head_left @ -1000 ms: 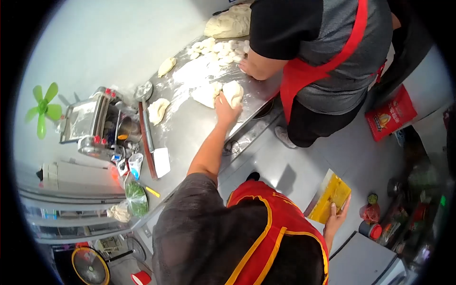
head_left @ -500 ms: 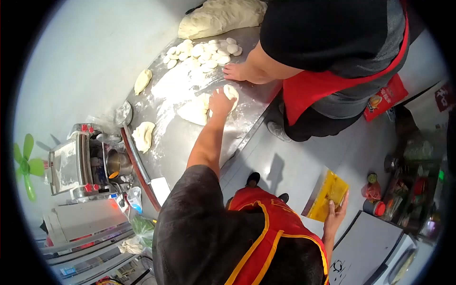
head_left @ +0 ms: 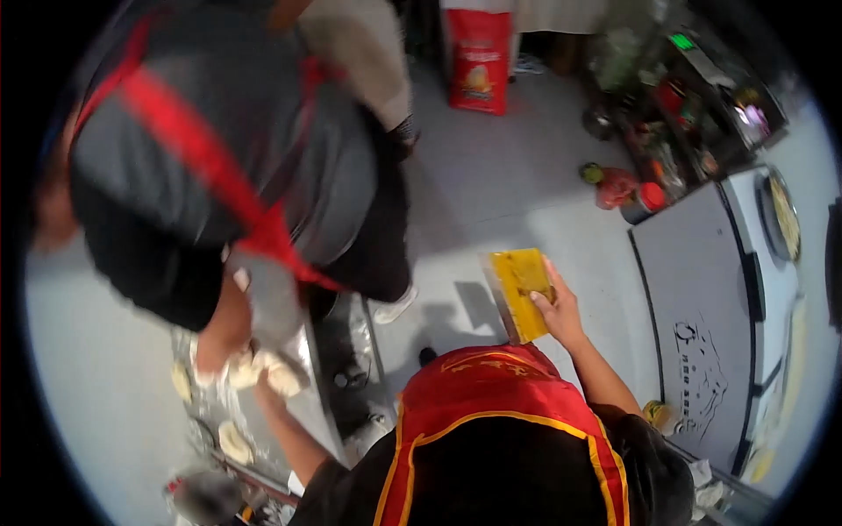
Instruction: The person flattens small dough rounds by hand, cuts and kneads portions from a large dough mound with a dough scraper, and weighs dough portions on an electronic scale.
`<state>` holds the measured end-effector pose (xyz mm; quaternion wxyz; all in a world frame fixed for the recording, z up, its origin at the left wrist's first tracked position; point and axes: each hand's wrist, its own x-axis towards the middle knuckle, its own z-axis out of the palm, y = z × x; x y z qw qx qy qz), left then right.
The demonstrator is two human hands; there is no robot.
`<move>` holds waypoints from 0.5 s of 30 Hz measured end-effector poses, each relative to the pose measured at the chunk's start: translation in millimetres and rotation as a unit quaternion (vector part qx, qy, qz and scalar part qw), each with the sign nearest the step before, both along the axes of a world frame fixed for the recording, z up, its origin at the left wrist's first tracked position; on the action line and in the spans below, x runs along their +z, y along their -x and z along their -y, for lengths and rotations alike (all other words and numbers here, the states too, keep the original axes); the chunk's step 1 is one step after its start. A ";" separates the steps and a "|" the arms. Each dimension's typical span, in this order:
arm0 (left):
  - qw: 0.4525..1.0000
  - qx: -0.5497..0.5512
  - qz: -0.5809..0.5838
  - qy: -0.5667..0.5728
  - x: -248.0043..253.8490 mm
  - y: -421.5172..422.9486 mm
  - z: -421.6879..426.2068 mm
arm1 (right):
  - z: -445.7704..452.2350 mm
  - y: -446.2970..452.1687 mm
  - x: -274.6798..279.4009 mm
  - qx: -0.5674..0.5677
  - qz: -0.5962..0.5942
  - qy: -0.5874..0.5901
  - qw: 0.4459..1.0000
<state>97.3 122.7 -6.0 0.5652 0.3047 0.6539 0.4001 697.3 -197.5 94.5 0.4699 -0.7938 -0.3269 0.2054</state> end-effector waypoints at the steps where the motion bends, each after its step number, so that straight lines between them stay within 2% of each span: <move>1: 0.992 -0.022 0.121 0.015 1.4 -15.4 5.7 | 9.8 -22.3 -3.1 -0.008 -0.005 -0.008 1.000; 2: 0.987 -0.019 0.154 0.033 1.4 -34.3 16.8 | 18.4 -44.5 -4.2 -0.013 -0.010 -0.017 1.000; 3: 0.985 -0.009 0.133 0.108 52.4 -90.0 44.8 | 30.5 -62.4 0.8 -0.027 -0.007 -0.006 1.000; 5: 0.982 -0.039 0.042 0.179 51.8 -143.0 70.7 | 54.3 -109.9 0.7 -0.050 -0.015 -0.013 0.999; 6: 0.973 -0.106 0.112 0.170 47.9 -180.0 89.6 | 62.8 -134.8 1.9 -0.060 -0.013 -0.021 0.998; 7: 0.969 -0.141 0.103 0.177 42.3 -209.1 101.5 | 72.5 -157.8 4.7 -0.066 -0.016 -0.010 0.998; 8: 0.960 -0.105 0.091 0.244 25.5 -238.3 107.6 | 83.1 -178.0 5.0 -0.074 -0.014 -0.004 0.997; 9: 0.940 -0.150 0.194 0.238 16.5 -279.9 119.5 | 91.6 -198.9 6.0 -0.084 -0.010 0.001 0.996; 11: 0.924 -0.276 0.194 0.179 -25.7 -334.8 123.7 | 103.9 -222.2 6.3 -0.115 -0.006 0.025 0.993; 12: 0.897 -0.213 0.282 0.267 -14.5 -385.1 121.6 | 107.5 -237.8 7.9 -0.130 -0.009 0.040 0.991; 15: 0.883 -0.262 0.287 0.264 12.8 -535.9 92.7 | 111.0 -297.7 1.6 -0.159 0.004 0.022 0.987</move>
